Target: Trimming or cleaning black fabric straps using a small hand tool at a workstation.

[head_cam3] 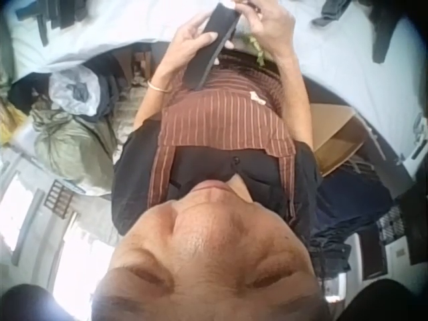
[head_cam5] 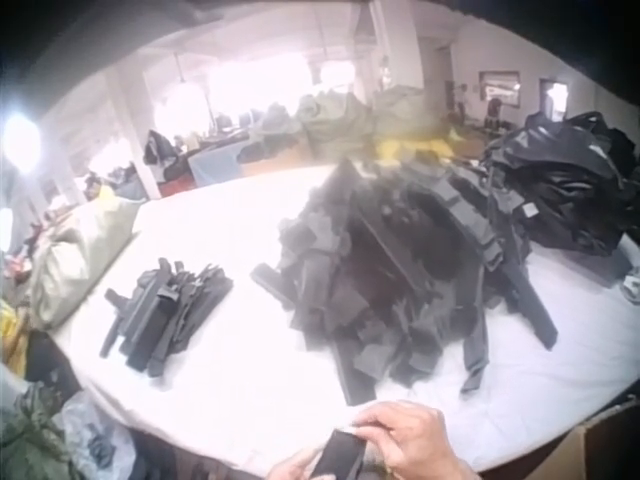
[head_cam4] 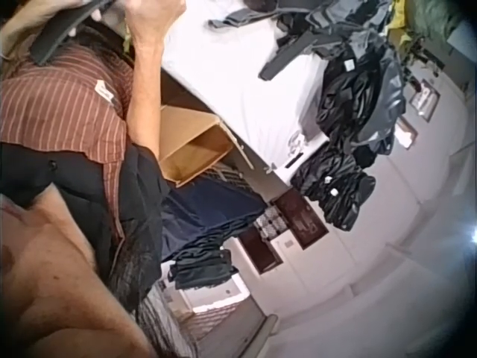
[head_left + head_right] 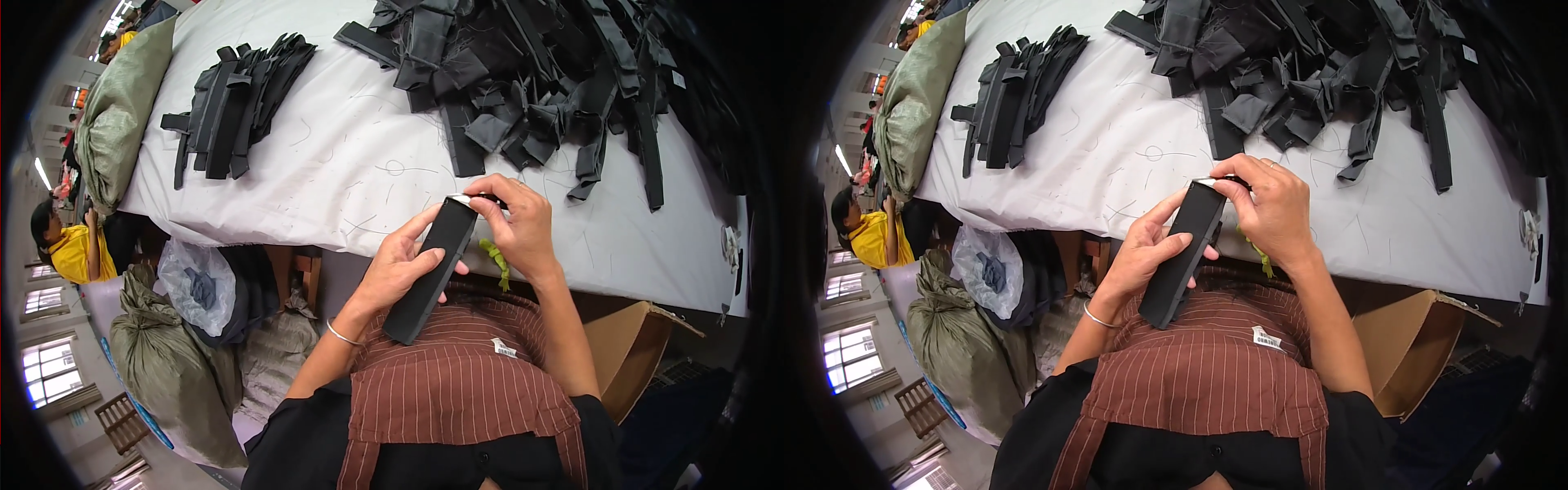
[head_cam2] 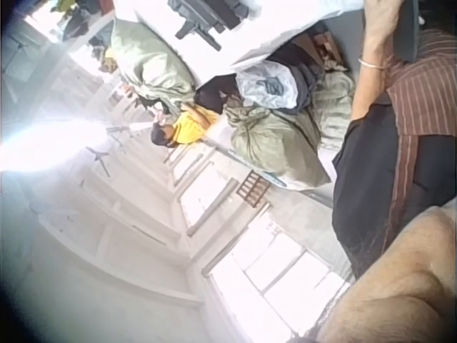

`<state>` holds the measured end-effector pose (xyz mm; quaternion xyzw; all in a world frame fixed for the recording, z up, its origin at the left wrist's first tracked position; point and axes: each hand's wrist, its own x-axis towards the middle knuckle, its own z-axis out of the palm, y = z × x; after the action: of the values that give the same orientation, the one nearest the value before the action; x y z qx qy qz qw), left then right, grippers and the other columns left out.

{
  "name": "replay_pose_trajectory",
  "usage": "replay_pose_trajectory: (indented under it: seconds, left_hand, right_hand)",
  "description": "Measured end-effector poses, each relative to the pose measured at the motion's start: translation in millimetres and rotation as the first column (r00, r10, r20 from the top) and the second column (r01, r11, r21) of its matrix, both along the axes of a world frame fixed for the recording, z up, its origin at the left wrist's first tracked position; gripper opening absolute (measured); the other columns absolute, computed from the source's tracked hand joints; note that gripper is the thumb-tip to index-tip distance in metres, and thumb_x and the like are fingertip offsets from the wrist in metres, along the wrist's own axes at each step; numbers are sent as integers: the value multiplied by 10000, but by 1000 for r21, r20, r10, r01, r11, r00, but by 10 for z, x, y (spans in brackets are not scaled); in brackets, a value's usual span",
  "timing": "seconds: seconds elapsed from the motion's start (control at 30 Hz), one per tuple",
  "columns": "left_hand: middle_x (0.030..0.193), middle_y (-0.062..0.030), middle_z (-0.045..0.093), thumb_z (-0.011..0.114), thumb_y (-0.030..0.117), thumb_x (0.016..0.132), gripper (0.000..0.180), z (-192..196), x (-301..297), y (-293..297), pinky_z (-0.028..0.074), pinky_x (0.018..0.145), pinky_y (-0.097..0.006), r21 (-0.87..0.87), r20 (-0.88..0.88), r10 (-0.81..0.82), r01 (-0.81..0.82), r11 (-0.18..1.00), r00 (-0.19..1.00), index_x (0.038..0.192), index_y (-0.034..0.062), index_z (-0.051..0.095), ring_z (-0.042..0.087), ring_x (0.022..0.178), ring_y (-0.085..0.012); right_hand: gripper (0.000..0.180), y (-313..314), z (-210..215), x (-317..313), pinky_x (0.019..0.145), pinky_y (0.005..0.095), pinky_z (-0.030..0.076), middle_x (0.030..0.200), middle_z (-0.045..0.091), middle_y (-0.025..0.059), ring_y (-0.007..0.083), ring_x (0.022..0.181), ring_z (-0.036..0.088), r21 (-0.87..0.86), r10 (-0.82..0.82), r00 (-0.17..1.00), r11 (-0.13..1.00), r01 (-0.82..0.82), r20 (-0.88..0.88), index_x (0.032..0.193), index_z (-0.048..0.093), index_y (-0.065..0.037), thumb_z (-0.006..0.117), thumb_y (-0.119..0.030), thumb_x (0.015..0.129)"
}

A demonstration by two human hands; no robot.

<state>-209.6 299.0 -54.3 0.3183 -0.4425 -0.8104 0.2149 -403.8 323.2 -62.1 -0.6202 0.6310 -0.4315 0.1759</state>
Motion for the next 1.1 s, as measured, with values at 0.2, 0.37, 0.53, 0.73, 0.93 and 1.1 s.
replay_pose_trajectory:
  seconds: [0.2,0.37,0.53,0.73,0.93,1.1]
  left_hand:
    - [1000,-191,634,498,-10,864,633,42,50,-21,593,502,-259,104,12,-20,18,994,1000,1453,-3,265,699,800,-244]
    - [1010,-197,636,493,-28,851,651,15,118,-56,591,489,-257,134,38,-156,150,980,987,1457,-2,258,700,787,-244]
    - [994,-207,642,487,-33,850,639,58,110,-45,592,495,-257,153,34,-145,138,979,989,1452,-6,272,701,775,-246]
    - [923,-181,655,476,-29,857,614,59,123,-61,577,484,-240,172,30,-151,144,974,988,1445,3,301,690,716,-202]
    - [866,-133,650,486,-20,860,605,129,137,-50,555,471,-221,182,83,-212,195,964,974,1441,12,321,670,669,-151]
    - [878,-119,633,493,-26,856,600,137,200,-72,549,469,-224,201,96,-258,235,951,961,1434,6,335,657,653,-139]
  right_hand:
    - [171,-5,116,-201,641,311,459,791,657,59,218,707,605,6,252,964,968,-253,-89,881,663,-46,704,-80,719]
    - [157,-15,120,-221,627,314,450,752,647,62,222,691,594,10,307,948,952,-307,-83,862,668,-48,706,-83,714]
    - [125,42,92,-261,622,311,441,718,638,64,214,684,592,90,238,971,968,-235,-26,830,676,-47,706,-62,710]
    - [127,96,187,-199,613,319,431,695,636,17,197,643,579,-43,211,972,975,-216,-105,816,670,-100,732,-126,709]
    - [161,87,187,-208,651,319,414,712,634,38,198,650,570,-5,286,945,957,-291,-155,822,674,-67,744,-105,681]
    - [139,72,217,-234,629,313,403,675,628,19,190,631,558,51,371,919,929,-367,-137,792,674,-80,753,-103,681]
